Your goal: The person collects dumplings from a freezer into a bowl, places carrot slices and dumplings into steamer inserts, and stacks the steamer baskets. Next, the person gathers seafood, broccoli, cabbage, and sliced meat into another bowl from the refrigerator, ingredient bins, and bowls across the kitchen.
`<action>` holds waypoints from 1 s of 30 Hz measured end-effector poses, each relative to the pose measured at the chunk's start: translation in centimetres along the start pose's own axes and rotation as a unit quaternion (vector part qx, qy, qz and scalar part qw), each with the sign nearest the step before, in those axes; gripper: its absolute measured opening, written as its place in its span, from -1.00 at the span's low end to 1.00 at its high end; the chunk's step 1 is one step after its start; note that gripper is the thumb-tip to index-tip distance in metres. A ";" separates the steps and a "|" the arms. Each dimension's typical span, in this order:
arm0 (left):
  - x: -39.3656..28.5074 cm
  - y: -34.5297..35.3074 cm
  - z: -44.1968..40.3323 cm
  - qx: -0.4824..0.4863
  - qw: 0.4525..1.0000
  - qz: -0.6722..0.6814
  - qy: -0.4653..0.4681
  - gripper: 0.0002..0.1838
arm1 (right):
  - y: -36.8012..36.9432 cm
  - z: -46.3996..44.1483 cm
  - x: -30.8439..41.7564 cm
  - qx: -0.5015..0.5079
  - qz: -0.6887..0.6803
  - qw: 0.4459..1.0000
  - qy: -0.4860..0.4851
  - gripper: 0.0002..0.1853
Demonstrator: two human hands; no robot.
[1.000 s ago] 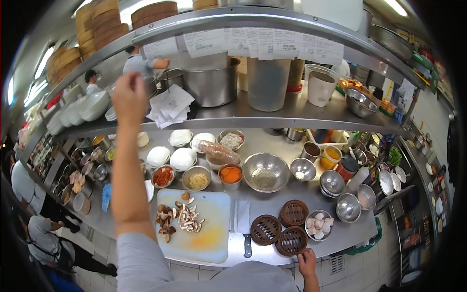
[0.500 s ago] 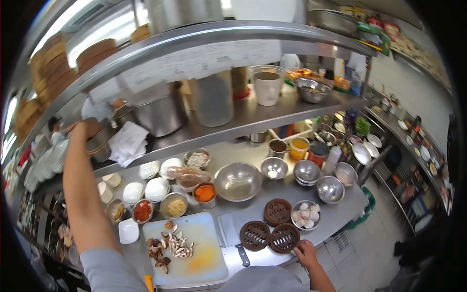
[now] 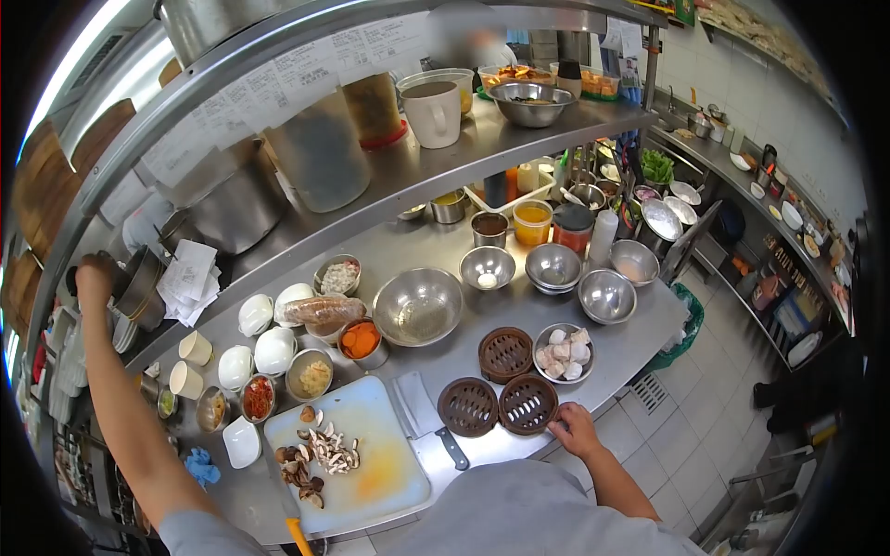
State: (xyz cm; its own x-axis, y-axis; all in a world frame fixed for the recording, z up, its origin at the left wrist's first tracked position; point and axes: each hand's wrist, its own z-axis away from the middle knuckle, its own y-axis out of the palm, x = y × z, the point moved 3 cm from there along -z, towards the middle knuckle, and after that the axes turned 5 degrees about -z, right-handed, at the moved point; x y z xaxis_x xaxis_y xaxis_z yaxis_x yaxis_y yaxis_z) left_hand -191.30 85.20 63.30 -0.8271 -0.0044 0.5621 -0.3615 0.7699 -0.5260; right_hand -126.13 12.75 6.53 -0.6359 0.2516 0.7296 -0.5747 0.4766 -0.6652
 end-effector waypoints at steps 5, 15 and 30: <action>3.9 0.7 3.5 -0.055 0.972 0.154 -0.168 -0.51 | -0.7 -0.6 0.3 0.065 -0.025 0.997 0.012 -0.73; -12.3 -12.6 17.9 -0.235 0.435 0.785 -0.373 -0.70 | -5.2 -3.9 8.8 -0.188 -0.124 0.974 -0.016 -0.84; -59.6 -24.8 44.2 0.161 0.587 0.794 0.005 -0.68 | 4.7 -10.7 8.7 0.016 -0.463 0.847 0.262 -0.56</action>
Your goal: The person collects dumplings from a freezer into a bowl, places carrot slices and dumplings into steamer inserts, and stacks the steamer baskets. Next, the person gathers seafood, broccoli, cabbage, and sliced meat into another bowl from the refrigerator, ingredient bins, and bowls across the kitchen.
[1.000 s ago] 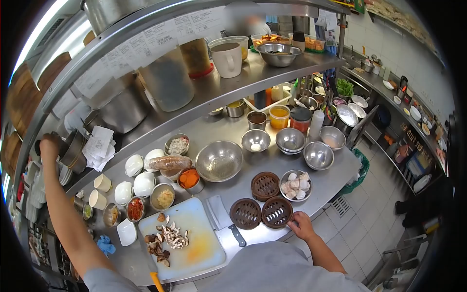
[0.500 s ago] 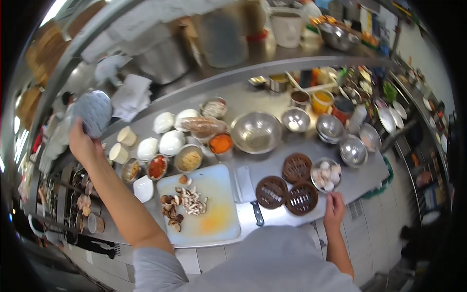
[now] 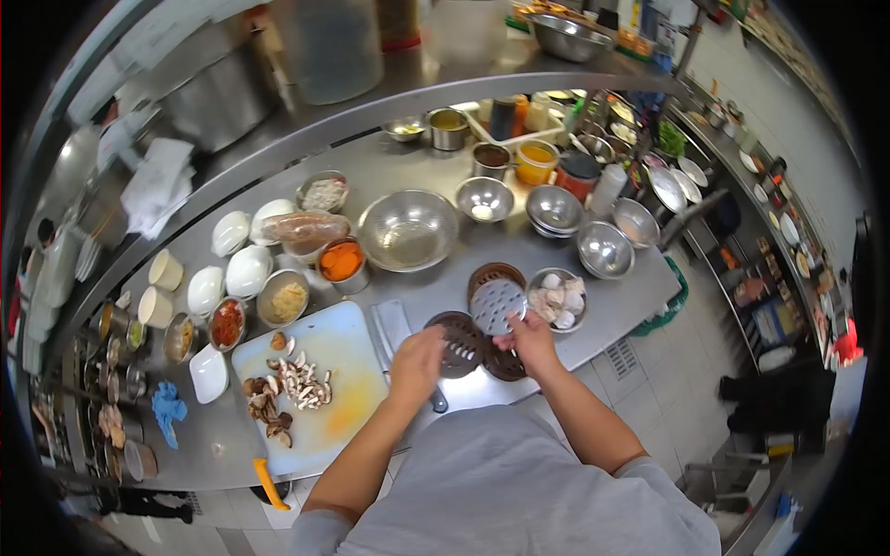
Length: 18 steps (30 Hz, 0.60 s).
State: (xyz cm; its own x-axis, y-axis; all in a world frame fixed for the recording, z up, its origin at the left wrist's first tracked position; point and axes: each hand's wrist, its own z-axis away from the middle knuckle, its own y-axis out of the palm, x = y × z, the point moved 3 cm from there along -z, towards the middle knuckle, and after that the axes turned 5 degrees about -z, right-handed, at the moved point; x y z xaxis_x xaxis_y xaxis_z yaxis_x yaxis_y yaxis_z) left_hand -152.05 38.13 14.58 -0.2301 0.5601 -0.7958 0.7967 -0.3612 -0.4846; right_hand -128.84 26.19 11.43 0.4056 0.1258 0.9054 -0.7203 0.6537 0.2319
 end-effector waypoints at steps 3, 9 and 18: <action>0.3 2.0 1.4 0.251 0.898 -0.341 0.116 -0.53 | 0.3 -2.9 -1.4 0.027 -0.147 0.987 0.057 -0.31; -1.0 -11.9 -3.5 0.043 0.969 -0.213 0.115 -0.41 | 1.4 4.3 2.1 0.076 0.047 0.995 0.042 -0.47; -10.0 -58.0 -24.8 -0.305 0.754 -0.581 -0.010 -0.58 | -9.6 8.1 -1.4 -0.056 0.192 0.970 -0.138 -0.69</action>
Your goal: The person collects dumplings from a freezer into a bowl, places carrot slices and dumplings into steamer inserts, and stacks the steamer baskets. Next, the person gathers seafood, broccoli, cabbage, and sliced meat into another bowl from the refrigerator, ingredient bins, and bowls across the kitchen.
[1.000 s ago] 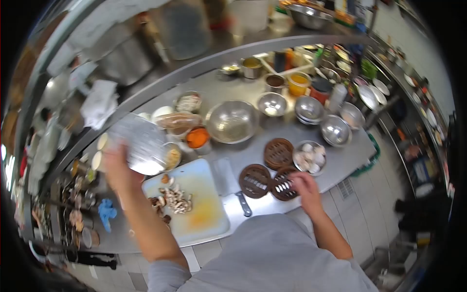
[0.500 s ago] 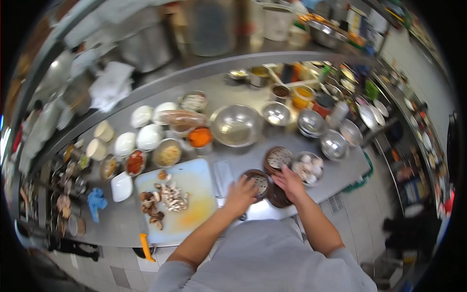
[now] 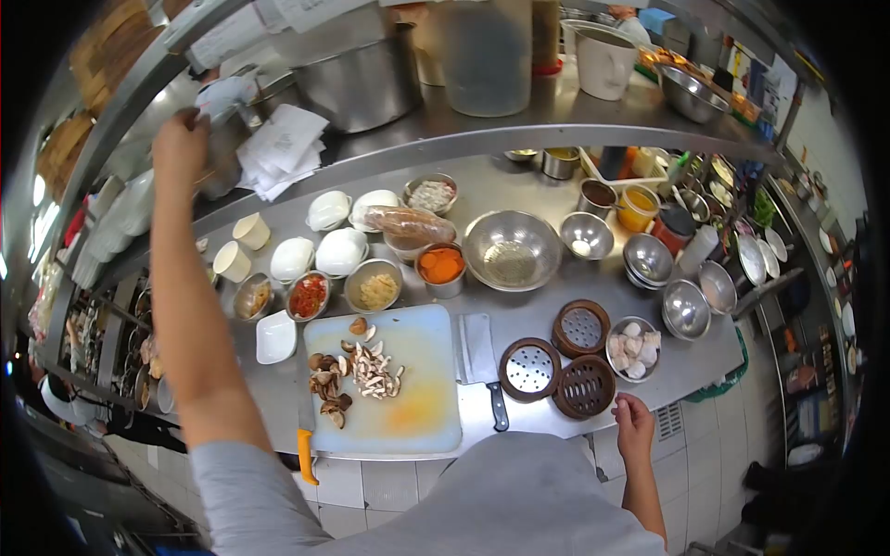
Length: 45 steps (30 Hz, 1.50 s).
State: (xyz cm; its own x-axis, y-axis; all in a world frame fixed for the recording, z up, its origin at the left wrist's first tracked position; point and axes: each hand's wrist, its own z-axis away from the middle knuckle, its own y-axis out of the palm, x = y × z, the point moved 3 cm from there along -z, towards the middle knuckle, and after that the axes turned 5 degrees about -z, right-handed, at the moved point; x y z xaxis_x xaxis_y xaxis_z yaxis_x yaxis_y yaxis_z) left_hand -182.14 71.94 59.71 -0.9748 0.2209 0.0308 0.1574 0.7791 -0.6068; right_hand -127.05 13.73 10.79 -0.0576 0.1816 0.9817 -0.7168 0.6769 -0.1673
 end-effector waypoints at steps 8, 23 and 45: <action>9.2 12.0 -10.3 0.391 0.826 -0.348 0.211 -0.53 | 0.6 4.0 3.3 -0.080 0.133 0.984 -0.093 -0.80; 17.2 14.2 -11.9 0.307 0.950 0.051 -0.017 -0.52 | -5.1 9.1 -0.2 -0.069 0.282 0.954 -0.073 -0.79; 6.2 0.8 -0.9 -0.318 0.923 0.084 -0.201 -0.44 | -8.1 7.4 -1.5 -0.014 0.285 0.952 -0.114 -0.82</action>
State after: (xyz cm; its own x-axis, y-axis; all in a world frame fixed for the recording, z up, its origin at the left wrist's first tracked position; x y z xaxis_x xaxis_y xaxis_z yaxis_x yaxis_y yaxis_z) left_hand -187.95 74.49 60.16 -0.8880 0.2346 -0.3954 0.2483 0.9685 0.0169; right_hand -126.28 2.72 11.31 -0.5833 0.3674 0.7244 -0.5054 0.5340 -0.6778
